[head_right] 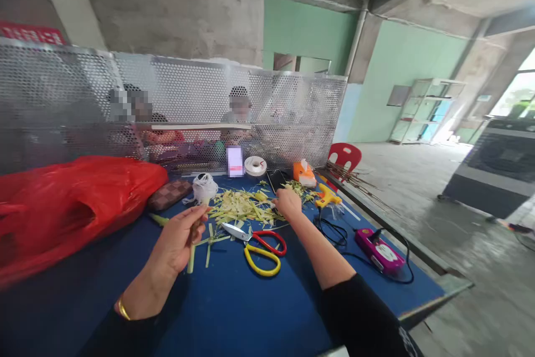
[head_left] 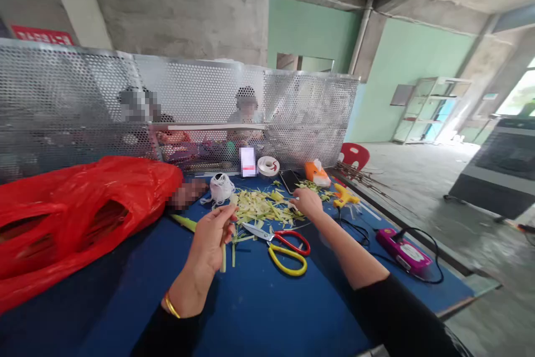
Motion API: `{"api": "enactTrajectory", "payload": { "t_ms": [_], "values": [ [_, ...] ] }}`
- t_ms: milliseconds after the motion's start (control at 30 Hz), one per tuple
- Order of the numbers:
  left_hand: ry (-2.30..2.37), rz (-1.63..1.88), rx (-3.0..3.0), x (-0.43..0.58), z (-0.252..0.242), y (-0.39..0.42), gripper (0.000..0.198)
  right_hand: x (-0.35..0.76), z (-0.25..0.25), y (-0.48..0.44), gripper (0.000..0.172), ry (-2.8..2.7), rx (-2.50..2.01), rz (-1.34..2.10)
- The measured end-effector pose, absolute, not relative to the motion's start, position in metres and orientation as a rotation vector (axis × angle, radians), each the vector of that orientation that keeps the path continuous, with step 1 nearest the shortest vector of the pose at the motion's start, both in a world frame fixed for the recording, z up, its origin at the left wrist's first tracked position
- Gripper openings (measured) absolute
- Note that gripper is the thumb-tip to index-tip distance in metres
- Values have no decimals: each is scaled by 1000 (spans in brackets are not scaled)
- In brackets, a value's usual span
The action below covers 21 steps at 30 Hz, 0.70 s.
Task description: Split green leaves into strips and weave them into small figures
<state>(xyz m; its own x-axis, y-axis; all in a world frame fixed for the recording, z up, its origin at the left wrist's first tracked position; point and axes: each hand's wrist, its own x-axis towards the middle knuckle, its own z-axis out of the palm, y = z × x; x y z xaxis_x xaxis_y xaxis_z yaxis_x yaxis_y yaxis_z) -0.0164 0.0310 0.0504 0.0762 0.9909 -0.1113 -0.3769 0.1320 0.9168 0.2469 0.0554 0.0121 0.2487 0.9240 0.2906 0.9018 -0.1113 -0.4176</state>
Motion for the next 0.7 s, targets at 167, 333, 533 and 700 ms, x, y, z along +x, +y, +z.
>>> {"api": "enactTrajectory", "payload": {
  "t_ms": [167, 333, 533, 700],
  "values": [
    [961, 1140, 939, -5, 34, 29, 35, 262, -14, 60, 24, -1606, -1914, 48],
    [1017, 1094, 979, 0, 27, 28, 34, 272, 2, 55, 26, -1301, -1759, -102],
    [1044, 1058, 1049, 9, 19, 24, 29, 259, 26, 37, 29, -1151, -1608, -29],
    [1074, 1084, 1131, 19, 9, 16, 24, 195, 22, 10, 22, -1430, -1410, 129]
  ]
}}
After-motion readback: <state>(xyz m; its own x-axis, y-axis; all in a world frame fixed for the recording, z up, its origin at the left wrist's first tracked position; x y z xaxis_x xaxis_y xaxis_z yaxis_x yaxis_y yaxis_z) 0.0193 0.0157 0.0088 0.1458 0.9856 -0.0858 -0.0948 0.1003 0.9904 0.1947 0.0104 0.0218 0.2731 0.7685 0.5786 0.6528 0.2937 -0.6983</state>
